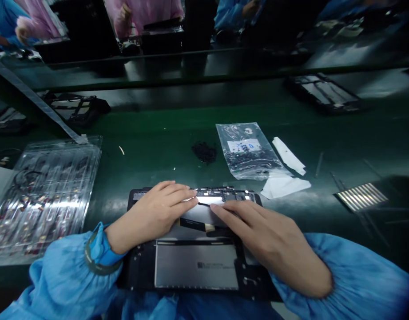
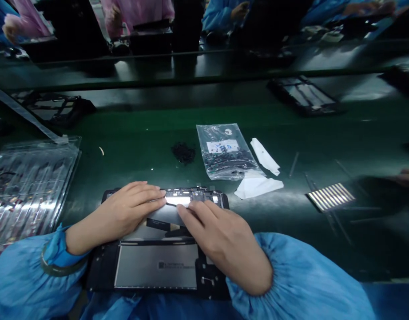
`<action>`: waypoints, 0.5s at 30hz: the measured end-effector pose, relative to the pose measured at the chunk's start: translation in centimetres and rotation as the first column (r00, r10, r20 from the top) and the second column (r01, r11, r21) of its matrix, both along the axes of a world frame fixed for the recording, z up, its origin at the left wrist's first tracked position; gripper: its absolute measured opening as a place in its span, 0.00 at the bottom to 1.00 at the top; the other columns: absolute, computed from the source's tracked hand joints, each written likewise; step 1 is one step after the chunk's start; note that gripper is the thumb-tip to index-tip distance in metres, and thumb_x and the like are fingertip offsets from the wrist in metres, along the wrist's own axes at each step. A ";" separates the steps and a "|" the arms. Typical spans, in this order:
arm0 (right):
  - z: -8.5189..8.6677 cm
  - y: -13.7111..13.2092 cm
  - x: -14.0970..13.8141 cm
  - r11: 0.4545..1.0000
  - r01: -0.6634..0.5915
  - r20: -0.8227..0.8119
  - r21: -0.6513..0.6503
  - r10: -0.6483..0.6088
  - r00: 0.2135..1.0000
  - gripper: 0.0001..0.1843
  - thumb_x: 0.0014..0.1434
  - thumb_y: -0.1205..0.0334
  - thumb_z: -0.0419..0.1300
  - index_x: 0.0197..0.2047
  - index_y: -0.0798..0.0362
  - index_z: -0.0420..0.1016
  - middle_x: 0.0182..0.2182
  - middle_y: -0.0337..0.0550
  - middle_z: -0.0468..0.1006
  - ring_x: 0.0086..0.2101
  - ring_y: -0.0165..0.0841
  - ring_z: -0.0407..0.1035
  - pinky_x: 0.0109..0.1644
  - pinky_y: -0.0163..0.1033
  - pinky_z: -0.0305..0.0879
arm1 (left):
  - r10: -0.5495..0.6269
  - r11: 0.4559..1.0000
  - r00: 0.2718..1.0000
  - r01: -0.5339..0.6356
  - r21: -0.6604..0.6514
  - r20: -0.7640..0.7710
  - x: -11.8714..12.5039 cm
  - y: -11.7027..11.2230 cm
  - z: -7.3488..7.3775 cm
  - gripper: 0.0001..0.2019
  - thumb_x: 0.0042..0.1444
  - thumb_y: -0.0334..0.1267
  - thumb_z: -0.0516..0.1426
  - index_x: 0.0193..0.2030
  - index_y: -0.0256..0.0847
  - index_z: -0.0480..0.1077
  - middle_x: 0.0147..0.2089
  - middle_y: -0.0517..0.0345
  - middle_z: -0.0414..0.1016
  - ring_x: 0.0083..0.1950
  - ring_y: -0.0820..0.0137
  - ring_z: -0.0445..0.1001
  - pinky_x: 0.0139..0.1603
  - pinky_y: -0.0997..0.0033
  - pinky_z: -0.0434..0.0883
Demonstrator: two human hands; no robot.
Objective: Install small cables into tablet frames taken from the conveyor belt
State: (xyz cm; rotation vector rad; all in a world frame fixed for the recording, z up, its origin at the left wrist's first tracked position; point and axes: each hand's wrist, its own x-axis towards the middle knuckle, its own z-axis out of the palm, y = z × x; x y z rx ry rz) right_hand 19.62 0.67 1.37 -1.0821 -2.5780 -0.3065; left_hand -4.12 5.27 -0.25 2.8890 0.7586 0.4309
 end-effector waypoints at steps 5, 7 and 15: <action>-0.8 -0.1 0.0 0.994 0.035 0.016 0.099 -0.037 0.999 0.14 0.63 0.76 0.49 0.46 0.60 0.73 0.36 0.49 0.78 0.30 0.33 0.69 0.30 0.39 0.62 | 0.002 0.999 1.000 -0.002 0.032 -0.023 0.1 -0.2 0.1 0.18 0.59 0.24 0.49 0.55 0.36 0.66 0.56 0.51 0.72 0.56 0.62 0.68 0.57 0.55 0.66; -1.0 0.0 0.0 0.993 0.044 0.018 0.113 -0.046 0.999 0.13 0.62 0.75 0.51 0.46 0.59 0.73 0.36 0.48 0.78 0.29 0.33 0.68 0.30 0.39 0.61 | -0.001 0.999 1.000 0.002 0.041 -0.024 0.1 -0.1 0.2 0.18 0.59 0.24 0.49 0.55 0.36 0.66 0.56 0.51 0.72 0.57 0.63 0.68 0.57 0.56 0.67; -1.0 0.2 0.0 0.995 0.043 0.025 0.093 -0.045 0.999 0.12 0.62 0.74 0.52 0.46 0.59 0.75 0.36 0.49 0.78 0.30 0.33 0.67 0.31 0.39 0.61 | -0.011 0.998 0.999 0.013 0.059 -0.035 0.1 0.1 0.2 0.18 0.59 0.24 0.49 0.54 0.36 0.67 0.56 0.50 0.72 0.57 0.63 0.68 0.57 0.56 0.68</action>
